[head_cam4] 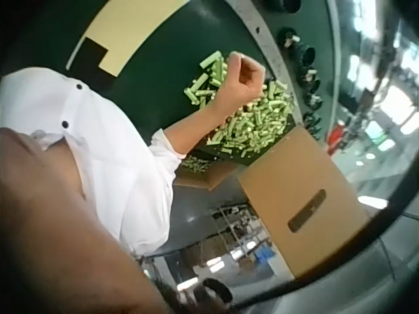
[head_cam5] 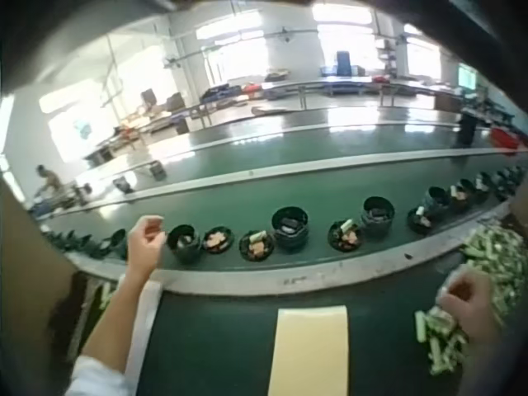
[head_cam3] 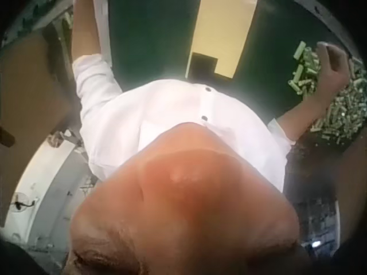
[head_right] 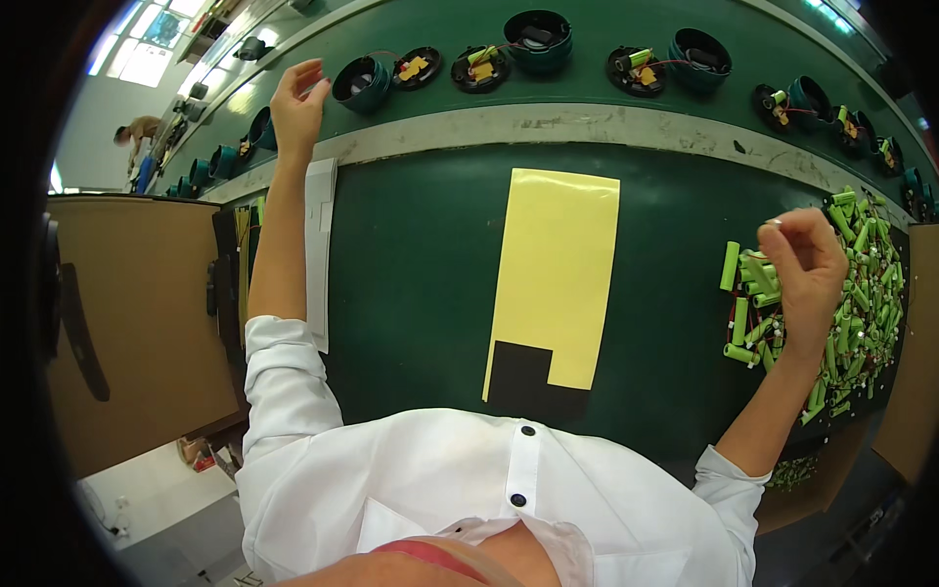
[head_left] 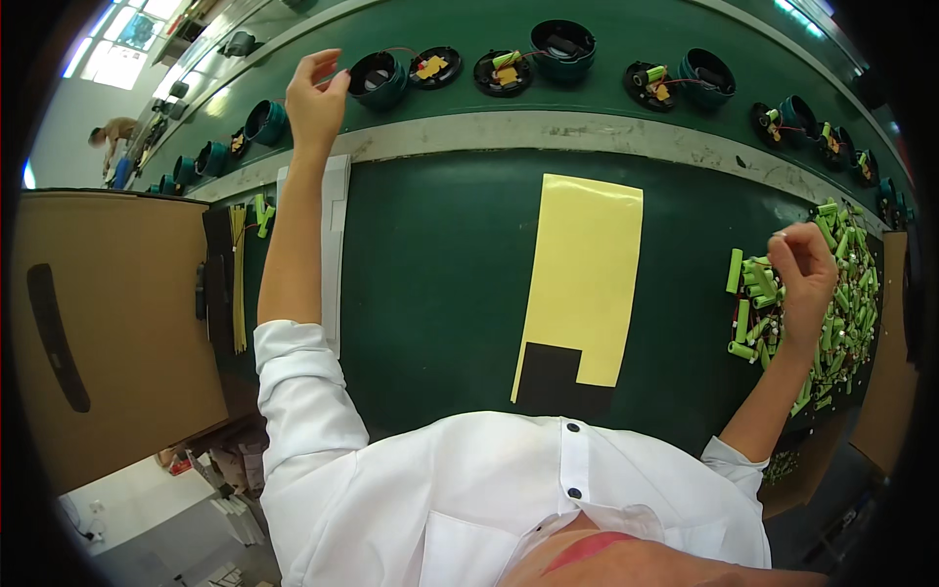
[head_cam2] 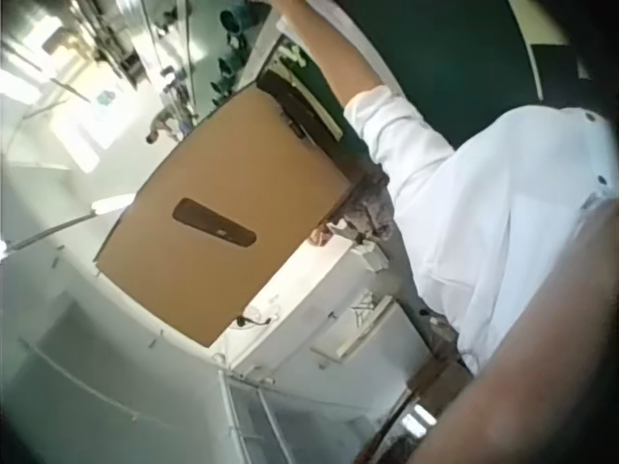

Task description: The worker is assembling small green cylindrical components into circular black plastic housings on a production line.

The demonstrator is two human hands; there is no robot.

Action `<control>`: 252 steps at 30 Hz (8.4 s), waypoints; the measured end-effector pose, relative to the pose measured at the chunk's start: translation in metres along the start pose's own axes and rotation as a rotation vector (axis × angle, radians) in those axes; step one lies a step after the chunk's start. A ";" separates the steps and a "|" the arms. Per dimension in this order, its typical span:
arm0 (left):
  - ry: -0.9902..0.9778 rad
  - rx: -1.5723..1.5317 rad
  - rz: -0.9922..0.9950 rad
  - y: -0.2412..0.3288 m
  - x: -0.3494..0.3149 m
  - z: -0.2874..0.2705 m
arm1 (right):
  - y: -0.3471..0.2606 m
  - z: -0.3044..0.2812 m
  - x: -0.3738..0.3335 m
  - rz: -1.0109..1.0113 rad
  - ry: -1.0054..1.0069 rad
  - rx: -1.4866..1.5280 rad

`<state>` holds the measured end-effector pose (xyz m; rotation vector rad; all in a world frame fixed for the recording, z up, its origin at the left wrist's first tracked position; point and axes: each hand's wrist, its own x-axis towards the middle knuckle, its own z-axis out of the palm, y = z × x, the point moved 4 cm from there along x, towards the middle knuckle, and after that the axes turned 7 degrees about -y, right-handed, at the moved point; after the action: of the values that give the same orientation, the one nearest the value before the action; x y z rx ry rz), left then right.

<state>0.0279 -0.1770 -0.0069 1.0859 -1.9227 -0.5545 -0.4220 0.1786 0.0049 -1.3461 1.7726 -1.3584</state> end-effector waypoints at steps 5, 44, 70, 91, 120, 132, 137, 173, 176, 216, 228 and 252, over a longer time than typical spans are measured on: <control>-0.130 0.334 -0.007 -0.006 -0.009 0.017 | 0.007 0.062 0.003 0.089 -0.229 0.041; -0.811 -1.400 -0.229 0.133 -0.098 0.080 | 0.018 0.084 0.005 0.158 -0.501 0.193; -0.562 -0.142 0.338 0.180 -0.133 0.052 | -0.024 0.085 0.002 -0.225 -0.271 -0.244; -0.816 -1.141 -0.610 0.175 -0.215 0.126 | -0.055 0.147 -0.023 -0.337 -0.295 -0.493; -0.660 -0.965 -0.520 0.155 -0.205 0.115 | -0.041 0.157 -0.013 -0.091 -0.521 -0.051; -0.525 -0.708 -0.160 0.168 -0.207 0.112 | -0.052 0.169 -0.022 -0.617 -0.259 -0.590; -0.644 -0.526 -0.149 0.169 -0.208 0.112 | -0.054 0.172 -0.025 -0.673 -0.242 -0.715; -0.701 -0.998 -0.478 0.160 -0.201 0.124 | -0.044 0.141 -0.025 -0.185 -0.619 -0.100; -0.730 -1.008 -0.413 0.159 -0.202 0.125 | -0.043 0.160 -0.029 -0.316 -0.458 -0.177; -0.649 -0.896 -0.421 0.163 -0.199 0.124 | -0.051 0.176 -0.117 -0.515 -0.575 -0.651; -0.679 -0.893 -0.427 0.163 -0.200 0.123 | -0.054 0.145 -0.029 -0.055 -0.561 0.145; -0.769 -0.955 -0.502 0.157 -0.198 0.123 | -0.047 0.163 -0.042 -0.755 -0.310 -0.590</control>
<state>-0.0953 0.0711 -0.0537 0.7159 -1.5543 -2.1458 -0.2510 0.1529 -0.0163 -2.5748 1.5553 -0.8638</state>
